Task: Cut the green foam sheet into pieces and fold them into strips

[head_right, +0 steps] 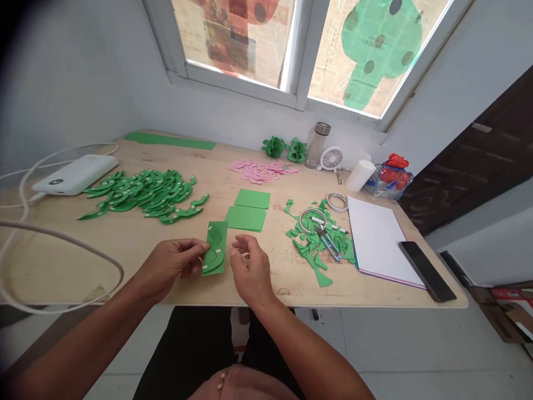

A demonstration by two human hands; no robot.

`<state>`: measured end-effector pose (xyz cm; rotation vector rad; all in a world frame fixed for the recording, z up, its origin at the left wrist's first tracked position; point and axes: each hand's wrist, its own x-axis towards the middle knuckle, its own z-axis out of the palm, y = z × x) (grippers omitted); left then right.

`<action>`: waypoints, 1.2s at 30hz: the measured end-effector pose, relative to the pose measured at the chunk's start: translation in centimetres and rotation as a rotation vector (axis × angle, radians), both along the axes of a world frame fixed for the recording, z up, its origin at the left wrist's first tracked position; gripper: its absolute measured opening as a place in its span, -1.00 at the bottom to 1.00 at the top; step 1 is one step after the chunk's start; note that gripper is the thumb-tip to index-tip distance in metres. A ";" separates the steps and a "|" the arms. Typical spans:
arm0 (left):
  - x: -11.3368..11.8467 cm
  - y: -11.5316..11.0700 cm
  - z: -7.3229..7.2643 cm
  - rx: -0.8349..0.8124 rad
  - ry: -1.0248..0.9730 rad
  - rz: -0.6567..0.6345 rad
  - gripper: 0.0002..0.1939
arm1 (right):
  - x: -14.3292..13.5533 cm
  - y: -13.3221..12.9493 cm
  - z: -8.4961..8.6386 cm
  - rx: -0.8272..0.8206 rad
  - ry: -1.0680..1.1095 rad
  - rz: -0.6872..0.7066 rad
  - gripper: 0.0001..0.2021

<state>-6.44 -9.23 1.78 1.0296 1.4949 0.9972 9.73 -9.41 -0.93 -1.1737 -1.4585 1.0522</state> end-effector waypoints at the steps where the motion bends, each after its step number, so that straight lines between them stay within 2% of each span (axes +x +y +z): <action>1: 0.3 -0.1 0.0 -0.007 -0.010 -0.005 -0.71 | 0.0 -0.2 -0.1 -0.025 0.025 -0.003 -0.72; 7: 1.3 -0.2 0.0 -0.031 -0.046 -0.029 -0.71 | -0.5 -0.5 0.2 -0.164 0.171 -0.053 -0.67; 12: 1.5 -0.1 0.0 -0.026 -0.067 -0.050 -0.70 | -1.1 -0.1 0.1 -0.183 0.250 -0.111 -0.63; 18: 1.3 0.3 0.2 -0.009 -0.084 -0.072 -0.69 | -1.8 0.8 0.2 -0.197 0.248 -0.154 -0.62; 28: -1.8 3.3 -0.2 0.069 0.024 -0.064 -0.65 | -5.0 4.7 0.1 -0.175 0.130 -0.156 -0.62; 32: -3.5 4.4 -0.8 0.142 0.158 -0.008 -0.66 | -6.6 6.9 -0.7 -0.176 0.034 -0.180 -0.63; 36: -4.6 4.6 -1.9 0.244 0.360 0.083 -0.65 | -7.8 8.6 -1.3 -0.181 -0.078 -0.209 -0.66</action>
